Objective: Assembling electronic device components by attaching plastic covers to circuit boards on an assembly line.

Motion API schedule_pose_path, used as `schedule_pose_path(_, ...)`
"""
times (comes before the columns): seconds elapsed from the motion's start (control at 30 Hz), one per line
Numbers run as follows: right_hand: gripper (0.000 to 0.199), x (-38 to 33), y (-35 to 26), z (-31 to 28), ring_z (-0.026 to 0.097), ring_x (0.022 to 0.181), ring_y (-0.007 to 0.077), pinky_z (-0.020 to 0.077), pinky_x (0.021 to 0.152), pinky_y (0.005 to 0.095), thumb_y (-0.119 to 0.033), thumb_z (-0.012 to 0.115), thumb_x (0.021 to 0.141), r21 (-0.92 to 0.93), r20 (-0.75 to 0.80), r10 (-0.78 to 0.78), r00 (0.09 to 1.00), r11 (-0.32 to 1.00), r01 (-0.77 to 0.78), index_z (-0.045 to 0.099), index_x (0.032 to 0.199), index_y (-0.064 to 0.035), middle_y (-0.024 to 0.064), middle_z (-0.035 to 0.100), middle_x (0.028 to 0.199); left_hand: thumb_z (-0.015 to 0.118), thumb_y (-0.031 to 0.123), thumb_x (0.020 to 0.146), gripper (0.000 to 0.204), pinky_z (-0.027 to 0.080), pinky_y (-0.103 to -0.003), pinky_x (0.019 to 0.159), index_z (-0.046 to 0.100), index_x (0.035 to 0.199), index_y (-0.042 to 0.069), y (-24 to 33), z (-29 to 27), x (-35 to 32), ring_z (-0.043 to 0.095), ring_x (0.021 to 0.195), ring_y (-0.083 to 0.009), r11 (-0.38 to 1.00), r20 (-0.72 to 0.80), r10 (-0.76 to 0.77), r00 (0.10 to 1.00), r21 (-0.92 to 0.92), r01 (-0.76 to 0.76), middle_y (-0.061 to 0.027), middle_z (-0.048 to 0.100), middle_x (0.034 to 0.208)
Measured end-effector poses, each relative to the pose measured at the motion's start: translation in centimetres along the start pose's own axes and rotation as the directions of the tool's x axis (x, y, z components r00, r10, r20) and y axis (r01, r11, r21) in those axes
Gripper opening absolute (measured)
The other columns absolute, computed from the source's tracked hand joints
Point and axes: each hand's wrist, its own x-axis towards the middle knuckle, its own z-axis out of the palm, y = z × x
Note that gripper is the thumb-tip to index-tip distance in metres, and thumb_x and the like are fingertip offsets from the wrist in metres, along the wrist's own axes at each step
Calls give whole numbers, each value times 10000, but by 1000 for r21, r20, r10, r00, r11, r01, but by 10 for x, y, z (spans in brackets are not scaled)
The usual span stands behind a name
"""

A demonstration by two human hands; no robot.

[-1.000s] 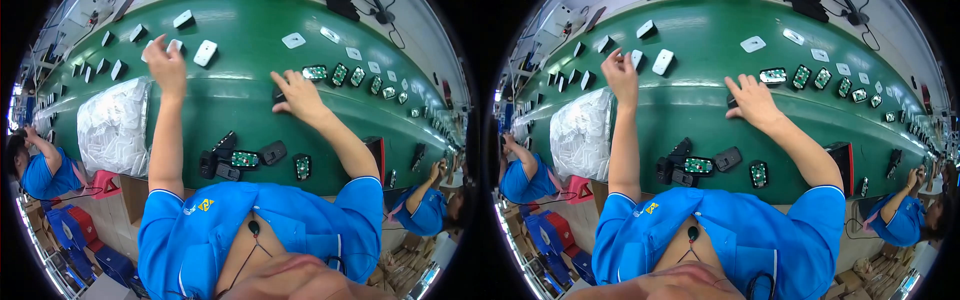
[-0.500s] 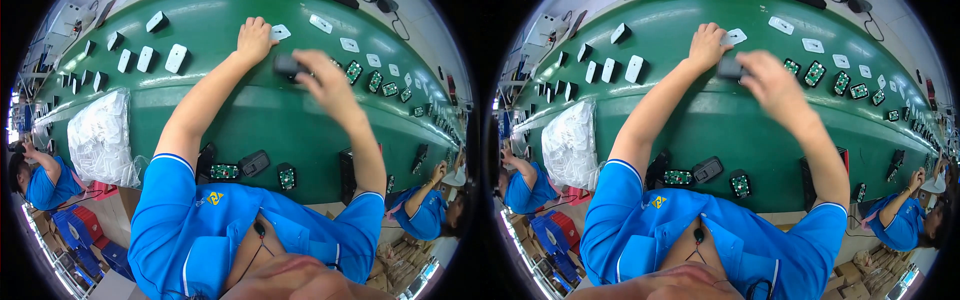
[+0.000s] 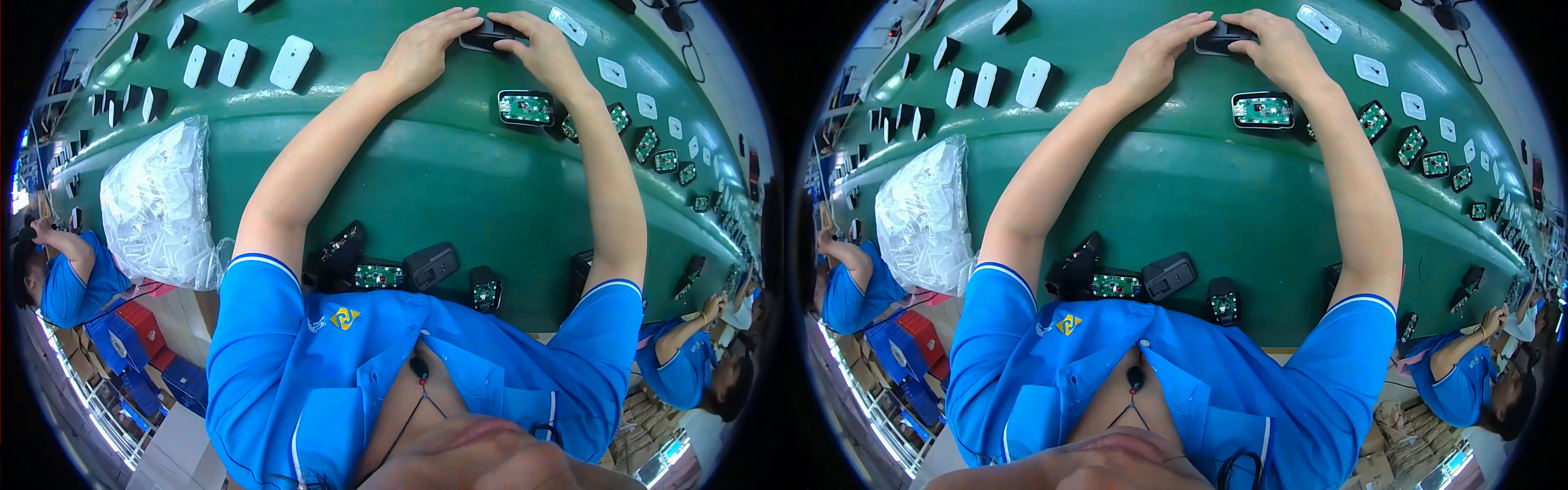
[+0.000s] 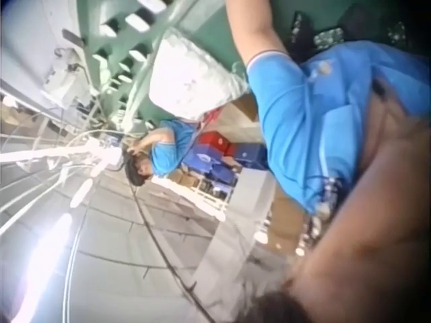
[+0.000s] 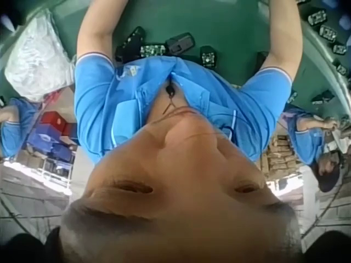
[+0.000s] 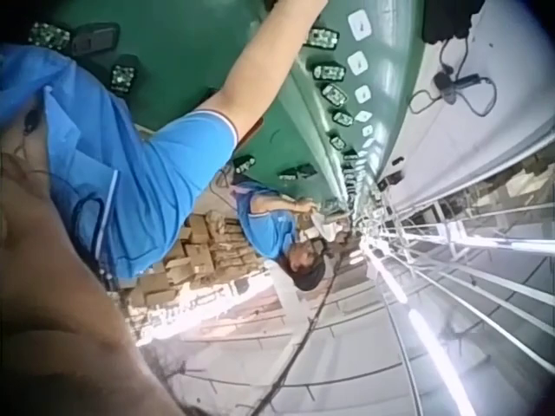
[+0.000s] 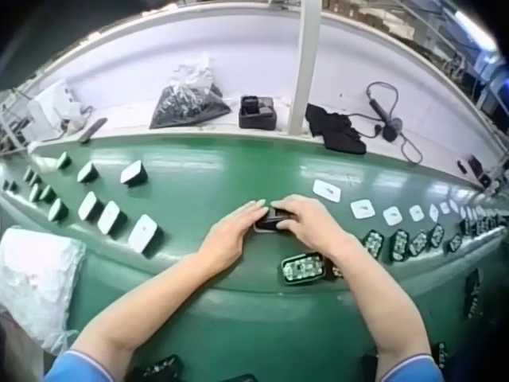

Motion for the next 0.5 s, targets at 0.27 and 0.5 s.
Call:
schedule_pose_path(0.27, 357, 15, 7, 11, 608, 908, 292, 468, 843, 339, -53, 629, 762, 139, 98, -138, 986, 983, 123, 613, 1118, -23, 110, 644, 1051, 456, 11, 833, 421, 412, -326, 993, 545, 1244, 33, -2, -5, -9, 517, 1199, -284, 997, 41, 26, 999, 75, -29, -123, 548, 1295)
schedule_pose_path(0.5, 372, 6, 15, 28, 606, 900, 311, 474, 832, 343, -36, 626, 744, 51, 125, -78, 989, 996, 72, 610, 1115, -14, 124, 645, 1037, 489, 28, 827, 406, 411, -326, 990, 536, 1228, -11, 9, -4, -15, 533, 1171, -290, 921, -42, 162, 986, 365, -135, -156, 549, 1283)
